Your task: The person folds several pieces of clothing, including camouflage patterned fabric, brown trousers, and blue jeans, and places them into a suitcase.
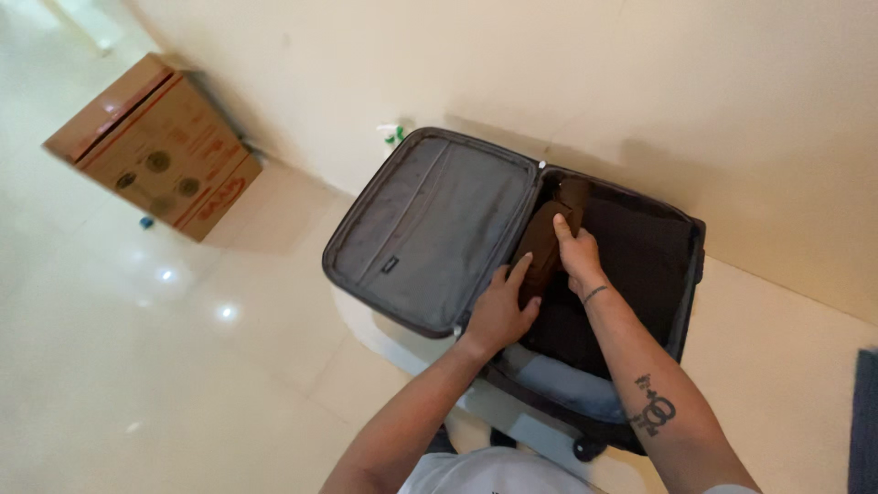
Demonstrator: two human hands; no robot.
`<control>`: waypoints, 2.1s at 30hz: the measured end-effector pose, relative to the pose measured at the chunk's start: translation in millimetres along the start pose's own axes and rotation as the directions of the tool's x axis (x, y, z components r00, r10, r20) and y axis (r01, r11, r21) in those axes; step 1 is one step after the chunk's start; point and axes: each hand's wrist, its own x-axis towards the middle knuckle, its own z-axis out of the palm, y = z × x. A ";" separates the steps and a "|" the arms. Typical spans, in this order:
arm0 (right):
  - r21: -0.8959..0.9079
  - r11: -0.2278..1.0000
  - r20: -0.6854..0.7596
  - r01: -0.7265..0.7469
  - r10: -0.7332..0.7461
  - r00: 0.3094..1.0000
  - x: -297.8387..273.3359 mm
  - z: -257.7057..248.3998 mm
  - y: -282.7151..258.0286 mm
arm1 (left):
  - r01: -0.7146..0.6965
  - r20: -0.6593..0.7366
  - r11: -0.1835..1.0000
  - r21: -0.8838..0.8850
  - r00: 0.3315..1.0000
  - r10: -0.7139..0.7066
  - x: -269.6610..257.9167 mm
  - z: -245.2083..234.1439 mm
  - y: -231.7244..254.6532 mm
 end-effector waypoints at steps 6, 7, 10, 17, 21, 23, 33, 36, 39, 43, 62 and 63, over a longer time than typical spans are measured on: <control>-0.232 0.969 -0.183 0.082 -0.126 0.975 -2.2 17.3 -9.5 | -0.262 0.157 0.953 0.149 0.958 0.239 20.7 -25.3 -42.6; -0.330 0.941 -0.182 0.071 -0.138 0.974 -7.0 21.5 -9.3 | -0.314 0.152 0.927 0.207 0.946 0.287 21.9 -29.3 -48.2; -0.431 0.901 -0.189 0.044 -0.138 0.972 -21.8 27.5 -8.3 | -0.349 0.163 0.907 0.236 0.934 0.317 27.1 -36.2 -60.2; -0.581 0.814 -0.138 0.018 -0.120 0.983 -56.3 37.6 15.6 | -0.360 0.091 0.923 0.135 0.932 0.350 35.6 -27.0 -83.8; -0.581 0.814 -0.095 -0.016 -0.048 0.994 -67.9 43.9 18.4 | -0.351 0.071 0.928 0.127 0.936 0.345 45.1 -20.6 -92.7; -0.582 0.810 -0.056 -0.066 0.041 0.998 -70.0 44.3 16.0 | -0.318 0.094 0.939 0.127 0.947 0.308 51.9 -19.5 -92.7; -0.189 0.981 -0.224 0.052 -0.095 0.970 -60.4 16.0 11.0 | -0.460 -0.077 0.885 0.066 0.882 0.465 49.6 -32.2 -53.1; 0.001 0.951 -0.312 0.309 -0.293 0.904 -42.6 -31.9 1.5 | -0.539 0.008 0.840 -0.063 0.842 0.540 42.6 -16.3 -34.6; 0.053 0.944 -0.366 0.325 -0.284 0.886 -39.9 -80.6 -12.9 | -0.542 0.143 0.820 -0.185 0.810 0.568 36.3 11.3 -25.1; 0.237 0.936 -0.385 0.261 -0.156 0.910 -65.2 -131.7 -33.3 | -0.612 0.426 0.791 -0.011 0.713 0.557 40.1 60.0 -26.0; -0.356 0.888 0.312 0.290 -0.180 0.933 -62.4 -125.4 -19.4 | -0.393 0.866 0.907 0.152 0.496 0.069 70.2 107.1 -17.0; -0.357 0.888 0.318 0.289 -0.176 0.932 -64.0 -123.9 -21.6 | -0.386 0.865 0.910 0.153 0.498 0.066 68.0 106.3 -17.1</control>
